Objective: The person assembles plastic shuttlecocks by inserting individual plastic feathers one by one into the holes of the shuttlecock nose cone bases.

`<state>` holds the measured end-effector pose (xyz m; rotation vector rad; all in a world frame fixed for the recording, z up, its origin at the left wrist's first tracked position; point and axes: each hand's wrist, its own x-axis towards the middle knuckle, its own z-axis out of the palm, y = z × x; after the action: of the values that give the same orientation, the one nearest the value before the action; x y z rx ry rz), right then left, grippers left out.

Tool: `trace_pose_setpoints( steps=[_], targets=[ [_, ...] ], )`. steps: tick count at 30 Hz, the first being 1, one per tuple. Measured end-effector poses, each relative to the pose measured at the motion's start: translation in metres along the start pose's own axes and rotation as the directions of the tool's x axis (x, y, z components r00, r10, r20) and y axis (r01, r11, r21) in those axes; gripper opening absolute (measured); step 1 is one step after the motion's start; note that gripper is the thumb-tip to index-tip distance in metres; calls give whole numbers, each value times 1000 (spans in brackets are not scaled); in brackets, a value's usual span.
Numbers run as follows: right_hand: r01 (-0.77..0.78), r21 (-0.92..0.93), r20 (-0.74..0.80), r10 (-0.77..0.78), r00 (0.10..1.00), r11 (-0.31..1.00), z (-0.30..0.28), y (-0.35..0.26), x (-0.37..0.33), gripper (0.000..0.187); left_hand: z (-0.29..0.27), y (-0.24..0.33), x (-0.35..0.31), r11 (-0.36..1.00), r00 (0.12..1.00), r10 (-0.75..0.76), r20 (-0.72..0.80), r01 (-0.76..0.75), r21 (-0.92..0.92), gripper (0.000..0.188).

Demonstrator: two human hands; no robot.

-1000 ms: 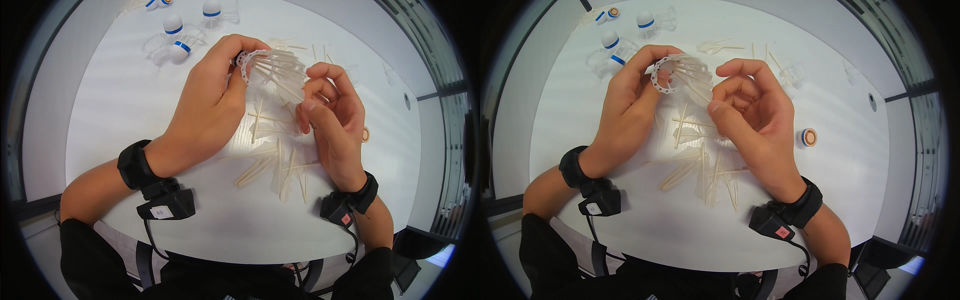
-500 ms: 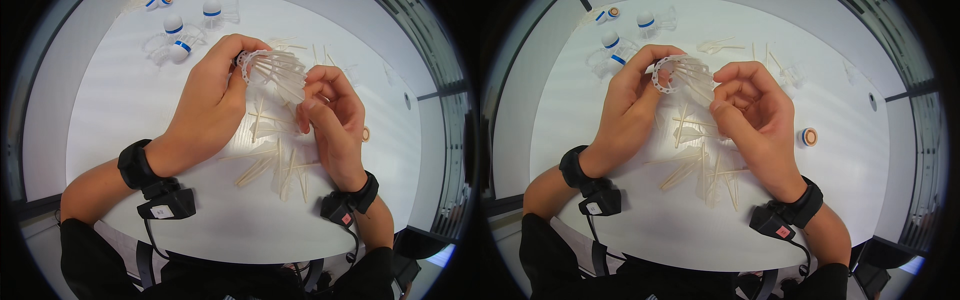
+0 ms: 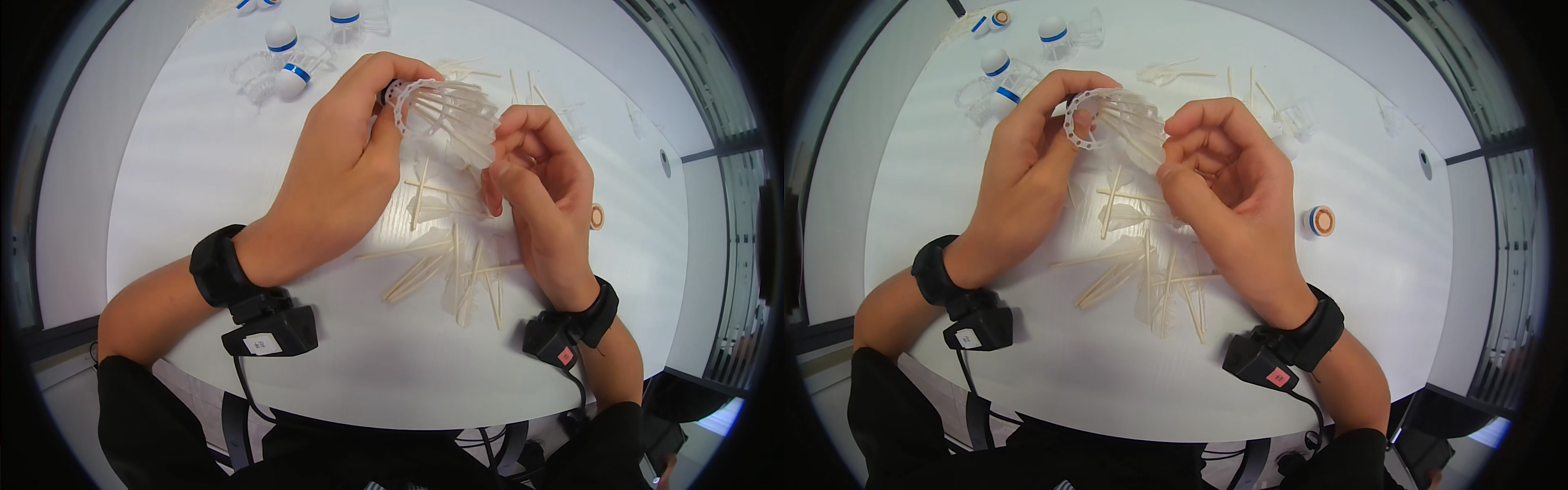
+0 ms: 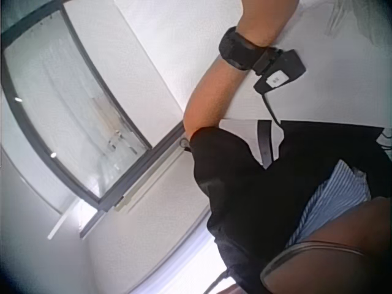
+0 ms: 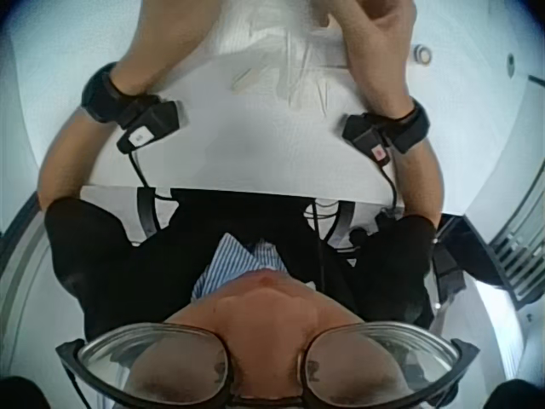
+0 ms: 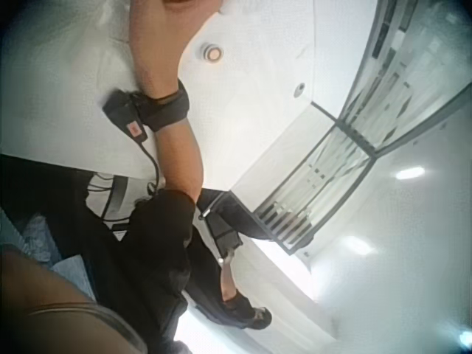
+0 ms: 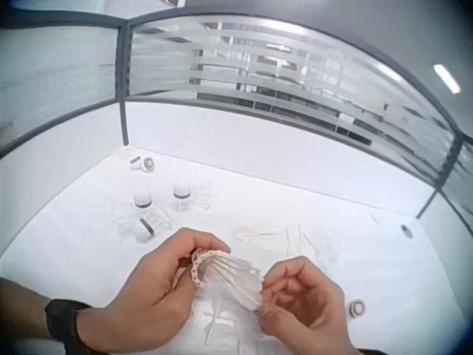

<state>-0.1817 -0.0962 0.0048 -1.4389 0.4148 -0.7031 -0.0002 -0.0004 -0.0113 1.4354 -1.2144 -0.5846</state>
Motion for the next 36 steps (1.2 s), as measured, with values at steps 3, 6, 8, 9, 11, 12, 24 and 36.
trace_pose_setpoints(
  steps=[3, 6, 8, 9, 11, 12, 24, 36],
  targets=[
    [-14, 22, 9, 14, 1000, 1000, -1, -1, 0, 25, 0, 0, 0, 1000, 1000, 14, -2, -14, -7, 22],
    [-3, 5, -8, 3, 1000, 1000, 0, 1, 0, 25, 0, 2, -1, 1000, 1000, 2, 6, -2, -5, 22],
    [11, 27, 0, -11, 1000, 1000, -1, 1, 0, 25, 1, 2, 0, 1000, 1000, 17, -8, -17, -3, 23],
    [9, 28, 1, -9, 1000, 1000, -1, 0, 0, 25, 1, 2, -1, 1000, 1000, 15, -9, -15, -3, 23],
    [-27, 25, -13, 27, 1000, 999, 0, -1, -1, 24, 0, 3, -2, 1000, 1000, -27, 5, 27, 2, 23],
    [-26, 26, -13, 26, 1000, 999, 0, -1, -1, 24, 1, 2, -2, 1000, 1000, -8, -4, 8, -13, 23],
    [2, 18, 6, -2, 1000, 1000, -1, 3, 1, 16, 1, -1, -1, 1000, 1000, -5, -14, 5, -30, 23],
    [-52, -38, 57, 54, 997, 998, -1, -2, -3, 15, 1, -1, -1, 1000, 999, 12, -30, -13, -16, 24]
  ],
)
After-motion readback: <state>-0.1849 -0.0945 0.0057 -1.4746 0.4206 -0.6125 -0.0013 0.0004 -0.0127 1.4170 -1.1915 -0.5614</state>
